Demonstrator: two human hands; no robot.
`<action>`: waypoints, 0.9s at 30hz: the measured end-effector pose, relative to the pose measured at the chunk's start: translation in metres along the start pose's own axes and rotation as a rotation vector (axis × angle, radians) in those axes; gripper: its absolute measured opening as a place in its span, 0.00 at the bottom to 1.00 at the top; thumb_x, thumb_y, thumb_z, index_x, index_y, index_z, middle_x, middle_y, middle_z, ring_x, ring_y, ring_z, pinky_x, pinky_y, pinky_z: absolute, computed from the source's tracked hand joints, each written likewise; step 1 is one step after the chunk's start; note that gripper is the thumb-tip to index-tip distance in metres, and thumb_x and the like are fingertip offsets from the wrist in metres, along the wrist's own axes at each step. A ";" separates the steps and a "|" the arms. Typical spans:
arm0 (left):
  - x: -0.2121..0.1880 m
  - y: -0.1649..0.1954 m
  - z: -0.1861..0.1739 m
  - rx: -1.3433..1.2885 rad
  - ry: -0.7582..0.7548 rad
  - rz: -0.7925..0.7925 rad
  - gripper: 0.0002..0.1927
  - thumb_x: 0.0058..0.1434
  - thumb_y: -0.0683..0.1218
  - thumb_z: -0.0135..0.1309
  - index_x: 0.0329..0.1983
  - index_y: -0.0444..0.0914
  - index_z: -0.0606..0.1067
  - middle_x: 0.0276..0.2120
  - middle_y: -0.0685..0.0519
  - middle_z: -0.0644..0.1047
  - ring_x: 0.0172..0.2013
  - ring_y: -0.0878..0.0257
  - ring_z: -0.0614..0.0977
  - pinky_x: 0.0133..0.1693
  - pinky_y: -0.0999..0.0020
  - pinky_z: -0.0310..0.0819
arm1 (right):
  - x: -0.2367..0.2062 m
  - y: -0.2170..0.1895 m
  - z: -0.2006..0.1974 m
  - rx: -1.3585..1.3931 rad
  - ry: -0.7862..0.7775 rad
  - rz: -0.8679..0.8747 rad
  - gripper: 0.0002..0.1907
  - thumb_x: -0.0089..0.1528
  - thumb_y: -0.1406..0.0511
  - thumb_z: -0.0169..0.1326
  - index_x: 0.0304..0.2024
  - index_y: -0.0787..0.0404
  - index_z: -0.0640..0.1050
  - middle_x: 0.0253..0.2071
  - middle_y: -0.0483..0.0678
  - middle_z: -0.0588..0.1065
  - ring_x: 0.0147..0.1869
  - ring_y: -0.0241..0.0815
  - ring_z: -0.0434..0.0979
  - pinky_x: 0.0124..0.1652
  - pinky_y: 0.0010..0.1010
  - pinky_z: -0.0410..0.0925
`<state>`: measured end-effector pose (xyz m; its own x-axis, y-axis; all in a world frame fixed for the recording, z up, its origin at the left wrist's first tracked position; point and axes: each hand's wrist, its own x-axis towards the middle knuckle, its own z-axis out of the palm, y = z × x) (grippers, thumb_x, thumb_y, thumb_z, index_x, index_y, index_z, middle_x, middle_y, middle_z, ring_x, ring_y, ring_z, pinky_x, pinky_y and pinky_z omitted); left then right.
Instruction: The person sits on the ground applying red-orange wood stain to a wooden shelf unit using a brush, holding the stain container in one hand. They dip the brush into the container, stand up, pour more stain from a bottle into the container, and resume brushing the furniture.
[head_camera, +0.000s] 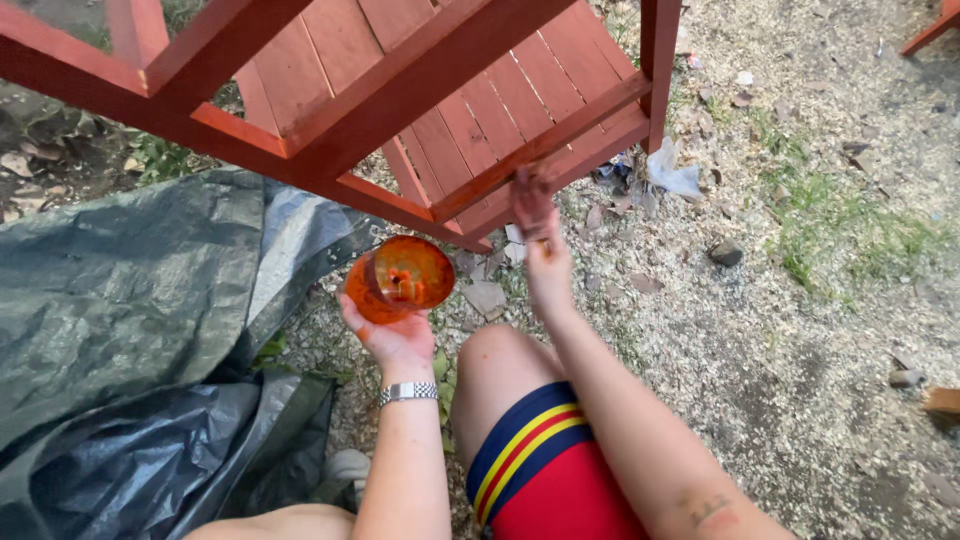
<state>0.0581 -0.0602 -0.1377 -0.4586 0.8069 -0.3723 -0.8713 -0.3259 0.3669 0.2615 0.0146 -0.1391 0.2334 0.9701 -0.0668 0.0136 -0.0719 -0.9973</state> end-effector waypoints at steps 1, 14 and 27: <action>-0.001 0.000 -0.001 -0.002 0.021 -0.001 0.38 0.60 0.71 0.44 0.68 0.48 0.68 0.66 0.56 0.71 0.66 0.55 0.72 0.63 0.48 0.68 | -0.012 0.011 0.012 -0.004 -0.061 0.013 0.23 0.71 0.67 0.48 0.69 0.54 0.70 0.31 0.38 0.71 0.30 0.28 0.62 0.28 0.24 0.60; -0.006 0.012 -0.012 0.025 0.044 0.015 0.39 0.59 0.71 0.47 0.69 0.49 0.67 0.66 0.55 0.72 0.66 0.54 0.72 0.64 0.46 0.68 | 0.010 0.011 -0.017 0.158 -0.232 0.025 0.35 0.64 0.75 0.47 0.75 0.55 0.64 0.38 0.37 0.73 0.31 0.22 0.66 0.29 0.16 0.60; -0.010 0.018 -0.008 0.058 0.006 0.074 0.38 0.60 0.71 0.47 0.67 0.47 0.69 0.66 0.54 0.72 0.67 0.53 0.71 0.66 0.45 0.65 | -0.034 0.028 0.033 -0.158 -0.384 -0.025 0.32 0.62 0.73 0.48 0.70 0.54 0.70 0.40 0.41 0.77 0.34 0.27 0.71 0.34 0.19 0.68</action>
<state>0.0460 -0.0779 -0.1341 -0.5223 0.7787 -0.3477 -0.8237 -0.3553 0.4419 0.2216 -0.0125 -0.1653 -0.1480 0.9858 -0.0788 0.1710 -0.0529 -0.9839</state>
